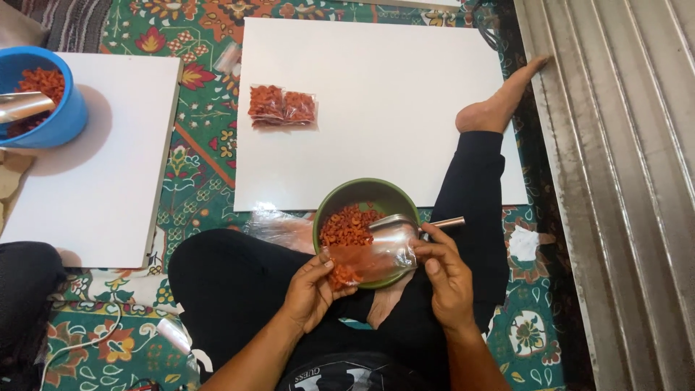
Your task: Packaging small orange snacks into plastic bags using a metal scoop and a bowl.
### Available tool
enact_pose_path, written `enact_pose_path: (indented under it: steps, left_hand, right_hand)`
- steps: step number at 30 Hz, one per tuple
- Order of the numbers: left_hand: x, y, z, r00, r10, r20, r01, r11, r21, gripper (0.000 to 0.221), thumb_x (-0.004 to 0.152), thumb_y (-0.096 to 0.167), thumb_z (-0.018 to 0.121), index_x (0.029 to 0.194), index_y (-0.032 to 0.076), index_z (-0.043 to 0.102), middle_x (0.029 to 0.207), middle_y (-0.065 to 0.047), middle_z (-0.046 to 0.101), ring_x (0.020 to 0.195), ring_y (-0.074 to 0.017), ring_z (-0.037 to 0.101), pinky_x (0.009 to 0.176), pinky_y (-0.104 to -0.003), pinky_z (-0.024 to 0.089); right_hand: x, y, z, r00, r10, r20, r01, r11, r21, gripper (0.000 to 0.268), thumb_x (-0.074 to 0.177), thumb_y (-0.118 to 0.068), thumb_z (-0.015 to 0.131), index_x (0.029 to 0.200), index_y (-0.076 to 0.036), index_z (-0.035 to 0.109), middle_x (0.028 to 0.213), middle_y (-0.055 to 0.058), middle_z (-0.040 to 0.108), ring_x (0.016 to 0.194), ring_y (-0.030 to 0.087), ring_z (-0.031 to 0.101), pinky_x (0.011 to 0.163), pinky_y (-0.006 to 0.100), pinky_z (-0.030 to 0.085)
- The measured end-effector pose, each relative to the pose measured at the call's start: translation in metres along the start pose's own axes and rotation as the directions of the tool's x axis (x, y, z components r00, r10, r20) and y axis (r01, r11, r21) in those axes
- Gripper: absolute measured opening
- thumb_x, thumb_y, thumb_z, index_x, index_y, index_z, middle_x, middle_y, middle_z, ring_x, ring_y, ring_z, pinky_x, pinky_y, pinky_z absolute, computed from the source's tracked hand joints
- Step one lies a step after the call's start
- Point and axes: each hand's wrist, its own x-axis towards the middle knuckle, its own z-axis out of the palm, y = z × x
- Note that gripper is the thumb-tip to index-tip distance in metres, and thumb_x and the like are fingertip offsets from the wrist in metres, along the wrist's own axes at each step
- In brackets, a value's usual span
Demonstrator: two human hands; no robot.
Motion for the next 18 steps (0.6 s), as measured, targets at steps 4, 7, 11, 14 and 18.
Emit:
enact_pose_path:
  steps: [4, 7, 11, 14, 18]
  left_hand:
    - [-0.002, 0.002, 0.006, 1.000, -0.003, -0.007, 0.003, 1.000, 0.031, 0.037, 0.100, 0.006, 0.046, 0.134, -0.006, 0.054, 0.106, -0.023, 0.070, 0.079, -0.0258, 0.072, 0.072, -0.036, 0.062]
    - [0.009, 0.008, 0.007, 0.998, -0.025, -0.063, 0.026, 1.000, 0.013, 0.039, 0.099, 0.006, 0.046, 0.135, -0.009, 0.051, 0.105, -0.026, 0.070, 0.075, -0.0266, 0.073, 0.067, -0.035, 0.064]
    - [-0.010, -0.010, -0.006, 0.998, -0.067, -0.012, 0.067, 0.998, -0.007, 0.043, 0.098, 0.009, 0.050, 0.138, -0.007, 0.050, 0.112, -0.026, 0.069, 0.081, -0.0298, 0.070, 0.071, -0.038, 0.061]
    - [0.000, 0.005, 0.007, 0.999, -0.047, -0.025, 0.047, 0.999, 0.003, 0.038, 0.099, 0.010, 0.051, 0.133, -0.009, 0.053, 0.107, -0.026, 0.069, 0.079, -0.0291, 0.071, 0.070, -0.037, 0.063]
    - [-0.003, 0.001, 0.007, 0.990, -0.060, -0.130, 0.064, 0.998, 0.027, 0.028, 0.104, 0.016, 0.054, 0.118, -0.007, 0.060, 0.089, -0.019, 0.069, 0.070, -0.0234, 0.070, 0.065, -0.036, 0.063]
  right_hand:
    - [0.001, -0.002, 0.002, 0.998, 0.009, 0.054, -0.006, 0.998, -0.057, 0.037, 0.100, -0.029, 0.054, 0.119, 0.000, 0.067, 0.156, 0.021, 0.042, 0.139, 0.033, 0.049, 0.113, 0.048, 0.044]
    - [0.015, 0.000, 0.002, 0.992, 0.108, 0.058, -0.105, 0.993, -0.059, 0.040, 0.099, -0.032, 0.054, 0.115, -0.001, 0.071, 0.158, 0.021, 0.042, 0.143, 0.034, 0.045, 0.113, 0.050, 0.041]
    - [-0.002, -0.003, 0.006, 0.990, 0.120, 0.077, -0.097, 0.963, -0.252, 0.028, 0.094, -0.011, 0.059, 0.112, 0.003, 0.075, 0.146, 0.019, 0.057, 0.135, 0.030, 0.054, 0.109, 0.039, 0.044]
    - [0.015, -0.010, 0.018, 0.992, 0.125, 0.006, -0.118, 0.949, -0.293, 0.024, 0.094, -0.010, 0.063, 0.104, 0.004, 0.080, 0.116, 0.013, 0.070, 0.106, 0.022, 0.062, 0.090, 0.031, 0.048]
    - [0.008, -0.007, 0.021, 0.991, 0.108, -0.075, -0.122, 0.965, -0.231, 0.020, 0.095, -0.006, 0.064, 0.100, 0.007, 0.079, 0.091, 0.009, 0.069, 0.079, 0.014, 0.062, 0.071, 0.024, 0.051]
